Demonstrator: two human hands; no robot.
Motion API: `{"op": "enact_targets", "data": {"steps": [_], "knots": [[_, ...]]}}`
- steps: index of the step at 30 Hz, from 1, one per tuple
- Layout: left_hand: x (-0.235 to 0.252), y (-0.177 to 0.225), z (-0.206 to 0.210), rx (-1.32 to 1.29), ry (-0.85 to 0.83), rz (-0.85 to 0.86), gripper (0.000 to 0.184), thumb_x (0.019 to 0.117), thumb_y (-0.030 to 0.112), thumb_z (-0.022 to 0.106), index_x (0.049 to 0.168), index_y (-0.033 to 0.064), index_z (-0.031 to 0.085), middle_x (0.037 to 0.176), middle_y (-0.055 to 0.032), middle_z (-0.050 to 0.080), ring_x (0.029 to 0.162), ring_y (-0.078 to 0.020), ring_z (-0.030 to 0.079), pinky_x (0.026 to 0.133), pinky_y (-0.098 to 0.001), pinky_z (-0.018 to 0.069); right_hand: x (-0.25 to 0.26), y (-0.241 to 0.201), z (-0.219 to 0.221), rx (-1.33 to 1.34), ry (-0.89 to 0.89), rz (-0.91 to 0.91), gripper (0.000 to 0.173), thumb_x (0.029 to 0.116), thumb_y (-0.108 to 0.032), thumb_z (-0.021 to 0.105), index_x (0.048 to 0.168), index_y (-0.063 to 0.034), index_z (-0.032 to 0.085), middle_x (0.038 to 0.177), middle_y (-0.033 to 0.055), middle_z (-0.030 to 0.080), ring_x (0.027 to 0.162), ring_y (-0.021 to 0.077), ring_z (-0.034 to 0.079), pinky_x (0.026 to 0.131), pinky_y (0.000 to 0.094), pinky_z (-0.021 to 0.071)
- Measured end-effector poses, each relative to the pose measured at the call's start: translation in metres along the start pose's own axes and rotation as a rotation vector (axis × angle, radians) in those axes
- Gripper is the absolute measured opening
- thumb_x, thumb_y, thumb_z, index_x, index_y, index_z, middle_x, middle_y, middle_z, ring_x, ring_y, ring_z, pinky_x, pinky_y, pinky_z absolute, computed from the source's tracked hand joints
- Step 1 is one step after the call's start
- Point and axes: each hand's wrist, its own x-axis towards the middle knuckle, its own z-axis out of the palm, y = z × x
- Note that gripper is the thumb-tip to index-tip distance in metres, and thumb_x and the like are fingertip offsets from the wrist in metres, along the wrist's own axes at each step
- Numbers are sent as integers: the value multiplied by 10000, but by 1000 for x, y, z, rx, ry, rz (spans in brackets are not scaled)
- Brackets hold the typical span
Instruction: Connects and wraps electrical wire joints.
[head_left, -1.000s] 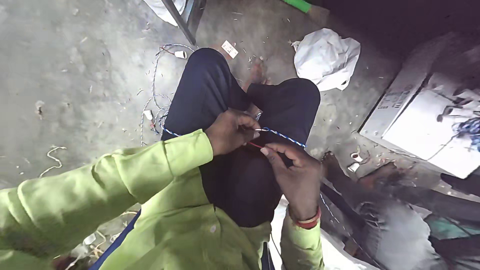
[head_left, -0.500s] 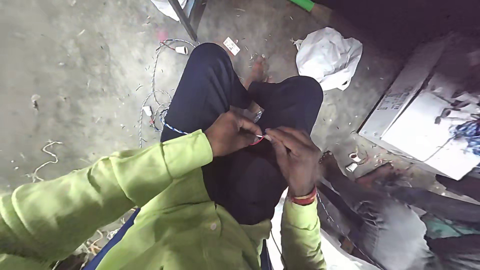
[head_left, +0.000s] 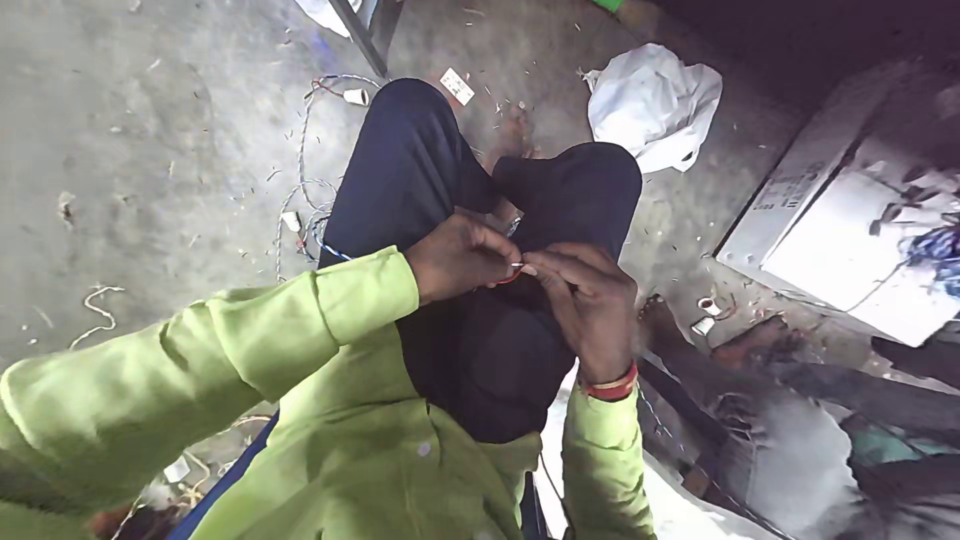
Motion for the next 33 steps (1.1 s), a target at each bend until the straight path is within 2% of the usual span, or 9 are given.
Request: {"op": "enact_targets", "data": {"steps": [4,8,12,15,20,22,25,28,33], "knots": [[2,-3,-2,55,-22,128,135,881,44,777,1015,26,766,907,-32,750,815,-43,703,757,-209,598,1,0,0,28,6,71,124,937,-220,751,1025,-163,819,1038,15,749,952,107,690,822,293,573],[6,-3,-4,208,8,176,124,866,115,816,985,90,793,911,3,758,839,-29,702,771,-234,596,4,-1,-2,133,-16,149,111,913,-225,782,994,-154,808,1035,-10,742,872,42,689,727,231,588],[7,-1,-6,269,14,176,84,907,131,764,981,131,804,910,24,758,836,-25,695,767,-255,585,6,0,-5,114,-103,130,139,987,-225,678,1026,-141,782,1071,-1,727,981,79,676,850,302,569],[8,-4,-3,276,5,232,80,911,107,739,970,100,793,890,5,750,791,-30,688,731,-242,588,6,0,-6,21,-141,81,182,1026,-215,610,1063,-126,765,1105,37,719,1039,150,670,897,362,550],[7,-5,2,303,8,290,82,907,109,729,959,74,781,893,-13,744,790,-23,688,736,-224,590,5,1,-1,-92,-109,2,202,1044,-217,577,1047,-103,744,1040,73,717,987,213,678,839,395,554],[6,-6,5,325,42,281,97,885,184,787,944,107,783,878,13,748,797,-25,698,748,-244,603,7,1,-1,-122,-104,-10,196,1046,-212,572,1044,-96,731,990,75,713,956,225,680,818,402,558],[4,-6,6,408,94,317,128,900,229,775,958,118,796,900,-2,753,837,-60,707,776,-292,595,9,1,-1,-142,-118,-5,209,1056,-221,554,1045,-93,718,947,71,701,906,230,676,754,399,552],[4,-8,4,442,94,343,129,929,219,737,971,117,804,906,-8,760,844,-64,708,779,-311,589,9,1,-1,-137,-123,-1,195,1048,-221,571,1052,-102,726,957,66,713,894,225,686,737,400,558],[5,-9,5,323,86,265,90,905,163,773,963,100,797,930,-9,752,875,-41,698,821,-263,586,7,2,-1,-89,-107,21,196,1038,-251,601,1062,-126,751,962,50,715,880,196,681,740,387,555]]}}
